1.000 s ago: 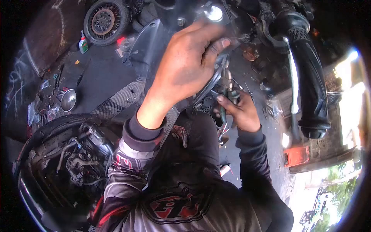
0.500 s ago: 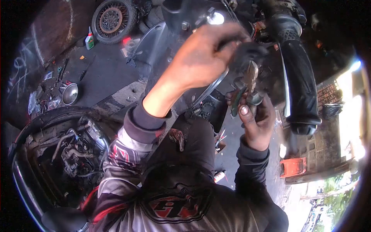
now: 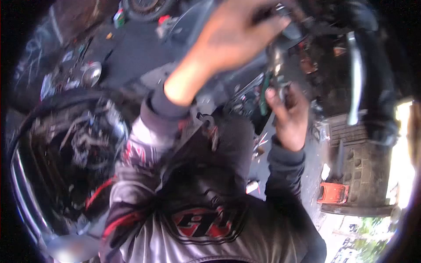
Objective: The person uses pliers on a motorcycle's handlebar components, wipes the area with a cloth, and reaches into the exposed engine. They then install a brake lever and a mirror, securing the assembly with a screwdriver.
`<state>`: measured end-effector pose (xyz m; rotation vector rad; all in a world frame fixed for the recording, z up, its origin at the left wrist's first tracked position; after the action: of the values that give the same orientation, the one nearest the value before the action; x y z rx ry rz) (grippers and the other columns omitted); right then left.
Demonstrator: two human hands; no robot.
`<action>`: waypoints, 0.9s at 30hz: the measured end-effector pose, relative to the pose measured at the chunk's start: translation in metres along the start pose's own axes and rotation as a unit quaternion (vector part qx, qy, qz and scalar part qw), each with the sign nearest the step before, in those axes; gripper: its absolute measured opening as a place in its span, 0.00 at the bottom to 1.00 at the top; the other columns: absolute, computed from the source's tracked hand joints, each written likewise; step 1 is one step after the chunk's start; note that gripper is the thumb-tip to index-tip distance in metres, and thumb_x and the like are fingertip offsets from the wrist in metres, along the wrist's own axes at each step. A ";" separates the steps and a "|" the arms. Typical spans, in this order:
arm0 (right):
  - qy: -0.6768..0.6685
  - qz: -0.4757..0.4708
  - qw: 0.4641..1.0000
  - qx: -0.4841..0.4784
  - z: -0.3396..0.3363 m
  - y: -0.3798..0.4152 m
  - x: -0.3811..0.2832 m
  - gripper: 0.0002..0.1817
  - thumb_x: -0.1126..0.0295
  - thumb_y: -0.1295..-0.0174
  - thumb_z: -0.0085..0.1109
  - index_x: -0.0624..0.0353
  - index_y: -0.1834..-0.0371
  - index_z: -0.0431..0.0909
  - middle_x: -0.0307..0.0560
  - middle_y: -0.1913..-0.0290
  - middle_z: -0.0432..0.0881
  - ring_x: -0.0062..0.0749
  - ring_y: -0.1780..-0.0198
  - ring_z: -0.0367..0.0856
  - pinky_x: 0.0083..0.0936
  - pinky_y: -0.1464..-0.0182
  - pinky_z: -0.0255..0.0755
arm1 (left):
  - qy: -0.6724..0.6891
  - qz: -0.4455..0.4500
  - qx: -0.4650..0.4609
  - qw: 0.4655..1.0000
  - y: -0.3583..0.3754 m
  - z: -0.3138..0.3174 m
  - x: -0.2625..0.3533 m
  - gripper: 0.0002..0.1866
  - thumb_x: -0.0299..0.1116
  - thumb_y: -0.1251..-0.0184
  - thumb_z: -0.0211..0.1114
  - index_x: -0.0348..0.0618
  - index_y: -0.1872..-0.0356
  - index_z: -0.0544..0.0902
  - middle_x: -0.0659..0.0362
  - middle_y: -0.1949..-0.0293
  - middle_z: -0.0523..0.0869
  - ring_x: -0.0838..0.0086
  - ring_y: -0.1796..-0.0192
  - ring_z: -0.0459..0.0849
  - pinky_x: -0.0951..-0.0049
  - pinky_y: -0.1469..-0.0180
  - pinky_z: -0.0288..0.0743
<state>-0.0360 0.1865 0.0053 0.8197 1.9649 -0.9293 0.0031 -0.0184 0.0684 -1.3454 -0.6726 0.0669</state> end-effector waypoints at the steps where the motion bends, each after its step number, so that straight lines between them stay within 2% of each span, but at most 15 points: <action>1: -0.005 0.036 0.999 -0.010 0.004 0.001 0.008 0.15 0.68 0.31 0.66 0.68 0.50 0.78 0.49 0.55 0.86 0.31 0.52 0.86 0.25 0.50 0.76 | 0.027 -0.094 -0.041 0.994 -0.012 -0.009 0.009 0.13 0.29 0.28 0.65 0.38 0.46 0.85 0.50 0.57 0.91 0.73 0.54 0.89 0.71 0.52 0.80; 3: -0.163 0.073 0.984 0.008 0.013 0.002 0.035 0.12 0.71 0.31 0.66 0.66 0.51 0.80 0.46 0.59 0.87 0.23 0.60 0.82 0.22 0.54 0.74 | 0.091 0.038 -0.049 0.994 -0.026 -0.013 0.010 0.10 0.27 0.30 0.66 0.34 0.52 0.86 0.52 0.61 0.91 0.73 0.59 0.89 0.72 0.56 0.81; 4: -0.168 0.082 0.982 -0.002 0.014 0.005 0.041 0.12 0.71 0.31 0.66 0.66 0.51 0.80 0.46 0.59 0.87 0.23 0.60 0.82 0.22 0.54 0.74 | 0.110 0.079 -0.053 0.989 -0.031 -0.017 0.023 0.09 0.26 0.30 0.67 0.33 0.54 0.86 0.53 0.62 0.91 0.73 0.61 0.89 0.72 0.57 0.81; 8: -0.179 0.083 0.980 0.009 0.010 0.009 0.050 0.10 0.72 0.30 0.64 0.66 0.51 0.80 0.46 0.59 0.86 0.24 0.60 0.83 0.23 0.52 0.75 | 0.097 -0.063 -0.097 0.989 -0.030 -0.012 0.026 0.06 0.23 0.31 0.66 0.31 0.58 0.85 0.53 0.63 0.91 0.73 0.62 0.90 0.74 0.58 0.82; 13: -0.128 -0.002 0.991 0.032 -0.007 0.012 0.028 0.13 0.68 0.29 0.63 0.66 0.49 0.79 0.47 0.58 0.86 0.28 0.56 0.85 0.27 0.49 0.76 | 0.150 -0.112 -0.072 0.980 -0.027 -0.003 0.019 0.06 0.22 0.30 0.65 0.30 0.57 0.85 0.54 0.64 0.91 0.75 0.60 0.91 0.76 0.57 0.83; 16: -0.153 -0.032 0.988 0.000 -0.004 0.018 0.002 0.19 0.62 0.32 0.68 0.65 0.48 0.76 0.50 0.54 0.85 0.35 0.48 0.85 0.31 0.42 0.76 | 0.082 -0.084 -0.027 0.993 -0.025 -0.004 0.023 0.06 0.25 0.29 0.66 0.33 0.57 0.85 0.58 0.66 0.89 0.81 0.62 0.87 0.76 0.58 0.80; 17: -0.133 -0.050 0.990 -0.021 -0.006 0.016 -0.004 0.21 0.67 0.33 0.68 0.69 0.46 0.72 0.54 0.53 0.79 0.59 0.38 0.81 0.53 0.39 0.79 | 0.060 -0.082 -0.010 0.995 -0.024 -0.005 0.026 0.06 0.26 0.28 0.66 0.34 0.57 0.85 0.59 0.67 0.88 0.83 0.63 0.86 0.76 0.59 0.80; 18: -0.122 -0.075 0.989 -0.023 -0.007 0.015 -0.010 0.21 0.68 0.34 0.69 0.69 0.46 0.72 0.52 0.53 0.79 0.53 0.40 0.82 0.48 0.40 0.79 | 0.062 -0.118 -0.017 0.991 -0.022 -0.005 0.021 0.06 0.27 0.28 0.66 0.35 0.58 0.85 0.62 0.70 0.87 0.83 0.66 0.84 0.77 0.60 0.78; 20: -0.106 -0.107 0.988 -0.025 -0.004 0.012 -0.020 0.22 0.68 0.35 0.71 0.68 0.46 0.73 0.50 0.54 0.79 0.48 0.43 0.83 0.43 0.42 0.79 | 0.104 -0.199 -0.071 0.972 -0.021 -0.007 0.013 0.08 0.27 0.31 0.68 0.36 0.55 0.85 0.57 0.65 0.87 0.76 0.63 0.85 0.72 0.56 0.78; 21: -0.086 -0.103 0.991 0.003 -0.006 0.010 -0.023 0.22 0.68 0.36 0.71 0.67 0.45 0.73 0.48 0.53 0.80 0.40 0.46 0.82 0.36 0.44 0.78 | 0.120 -0.240 -0.096 0.959 -0.019 -0.008 0.009 0.09 0.27 0.32 0.69 0.36 0.54 0.86 0.55 0.63 0.87 0.72 0.61 0.85 0.70 0.54 0.78; 22: -0.067 -0.099 0.992 0.030 -0.009 0.009 -0.027 0.21 0.69 0.36 0.72 0.66 0.45 0.74 0.46 0.53 0.80 0.32 0.50 0.82 0.29 0.47 0.77 | 0.090 -0.184 -0.044 0.978 -0.012 -0.008 0.007 0.09 0.29 0.31 0.68 0.37 0.54 0.86 0.56 0.65 0.88 0.76 0.64 0.84 0.72 0.58 0.77; 23: -0.063 -0.104 0.992 0.033 -0.010 0.006 -0.031 0.21 0.69 0.36 0.72 0.66 0.45 0.74 0.46 0.53 0.80 0.32 0.50 0.82 0.29 0.47 0.77 | 0.059 -0.128 0.008 0.990 -0.005 -0.008 0.005 0.09 0.31 0.30 0.67 0.38 0.55 0.86 0.57 0.68 0.88 0.80 0.67 0.83 0.73 0.62 0.76; 24: -0.034 -0.101 0.994 0.035 -0.010 0.004 -0.035 0.21 0.69 0.36 0.72 0.66 0.45 0.75 0.44 0.53 0.80 0.27 0.52 0.80 0.25 0.48 0.75 | 0.146 -0.129 0.040 0.980 -0.005 -0.001 0.002 0.08 0.31 0.30 0.68 0.37 0.56 0.86 0.60 0.70 0.87 0.85 0.69 0.80 0.77 0.64 0.74; 25: -0.006 -0.097 0.995 0.038 -0.010 0.001 -0.038 0.21 0.68 0.36 0.72 0.65 0.44 0.75 0.43 0.53 0.81 0.22 0.54 0.78 0.20 0.50 0.73 | 0.148 -0.125 0.039 0.980 -0.005 -0.002 0.000 0.08 0.31 0.30 0.68 0.37 0.56 0.86 0.60 0.70 0.87 0.85 0.69 0.80 0.77 0.64 0.74; 27: -0.005 -0.096 0.994 0.056 -0.008 -0.003 -0.041 0.22 0.67 0.36 0.72 0.65 0.44 0.76 0.43 0.53 0.82 0.21 0.54 0.78 0.19 0.51 0.72 | 0.102 -0.164 -0.015 0.981 -0.001 -0.001 -0.001 0.11 0.32 0.26 0.66 0.34 0.52 0.85 0.62 0.59 0.89 0.82 0.55 0.83 0.80 0.52 0.76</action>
<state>-0.0219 0.1832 0.0442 0.6962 2.0239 -1.1626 0.0027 -0.0203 0.0683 -1.2350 -0.7142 -0.3434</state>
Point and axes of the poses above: each hand's wrist, its own y-axis away from the middle knuckle, its own z-axis out of the palm, x = y × z, the point moved 6 cm from there along -y, towards the middle knuckle
